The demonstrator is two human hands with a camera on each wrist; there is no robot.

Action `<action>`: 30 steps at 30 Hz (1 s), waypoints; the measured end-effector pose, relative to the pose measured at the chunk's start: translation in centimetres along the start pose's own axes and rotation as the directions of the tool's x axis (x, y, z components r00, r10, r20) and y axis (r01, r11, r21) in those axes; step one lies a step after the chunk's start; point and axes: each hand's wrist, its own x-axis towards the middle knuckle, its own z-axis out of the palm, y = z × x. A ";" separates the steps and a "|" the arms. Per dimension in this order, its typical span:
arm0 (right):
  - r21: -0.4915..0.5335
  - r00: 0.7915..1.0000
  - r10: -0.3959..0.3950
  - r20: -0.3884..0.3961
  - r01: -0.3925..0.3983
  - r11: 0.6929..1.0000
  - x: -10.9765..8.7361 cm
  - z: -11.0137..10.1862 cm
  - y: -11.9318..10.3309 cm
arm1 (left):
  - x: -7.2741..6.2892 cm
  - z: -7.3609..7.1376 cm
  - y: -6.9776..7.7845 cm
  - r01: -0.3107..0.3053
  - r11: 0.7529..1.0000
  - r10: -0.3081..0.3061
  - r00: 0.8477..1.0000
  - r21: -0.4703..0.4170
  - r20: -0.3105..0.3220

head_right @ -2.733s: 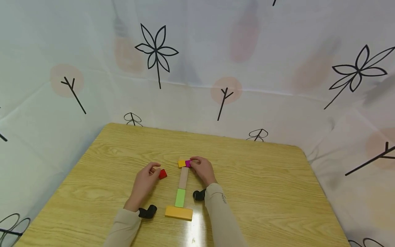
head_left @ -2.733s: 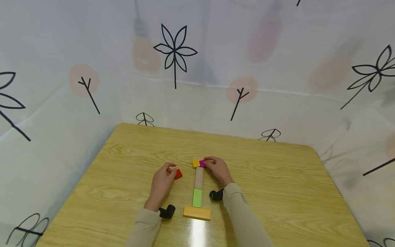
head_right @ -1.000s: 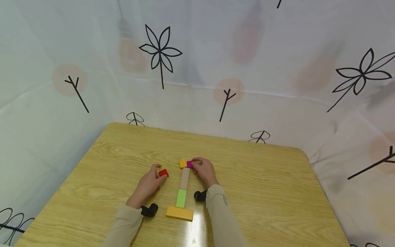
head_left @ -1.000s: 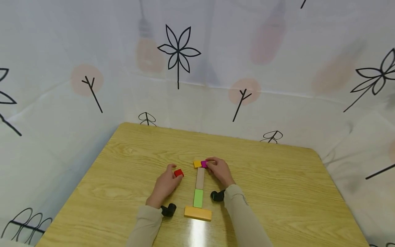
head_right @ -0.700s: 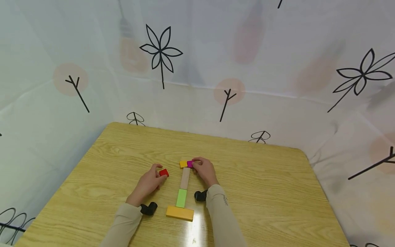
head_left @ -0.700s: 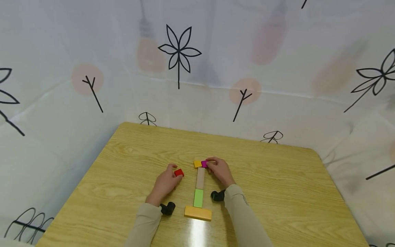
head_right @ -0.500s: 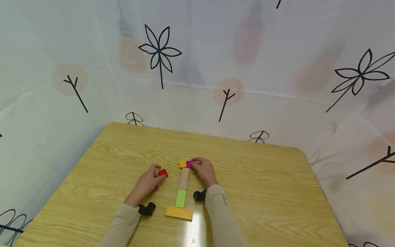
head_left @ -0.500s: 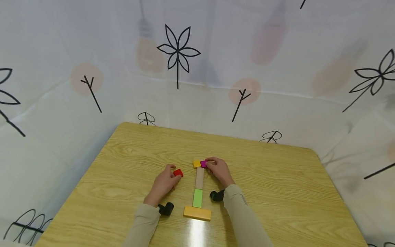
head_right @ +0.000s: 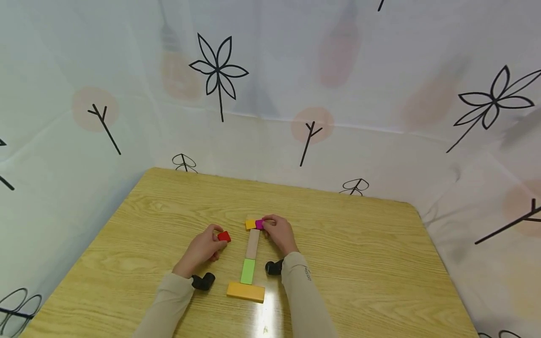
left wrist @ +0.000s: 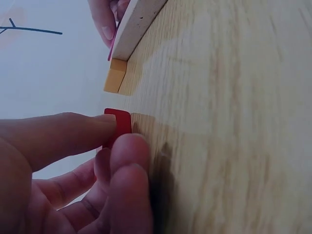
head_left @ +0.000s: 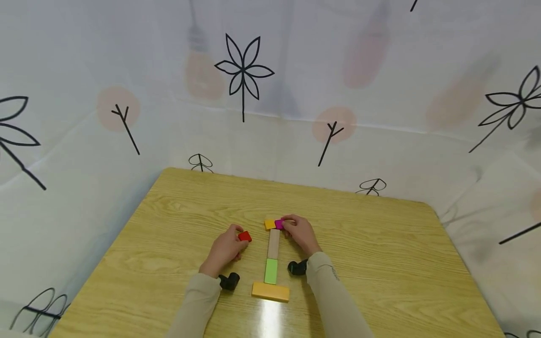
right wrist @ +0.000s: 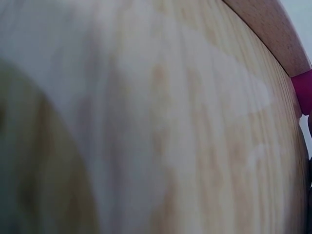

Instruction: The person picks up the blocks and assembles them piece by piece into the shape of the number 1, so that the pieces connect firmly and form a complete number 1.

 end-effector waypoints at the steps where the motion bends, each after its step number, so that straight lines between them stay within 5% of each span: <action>1: -0.002 1.000 0.000 0.004 0.000 1.000 0.0 0.0 0.0 | 0.0 0.0 0.1 0.001 1.000 -0.001 1.000 0.003 0.005; 30: -0.027 1.000 -0.007 -0.017 0.007 1.000 0.3 0.2 0.4 | 1.9 1.4 0.2 -0.052 0.997 0.051 0.999 0.049 0.008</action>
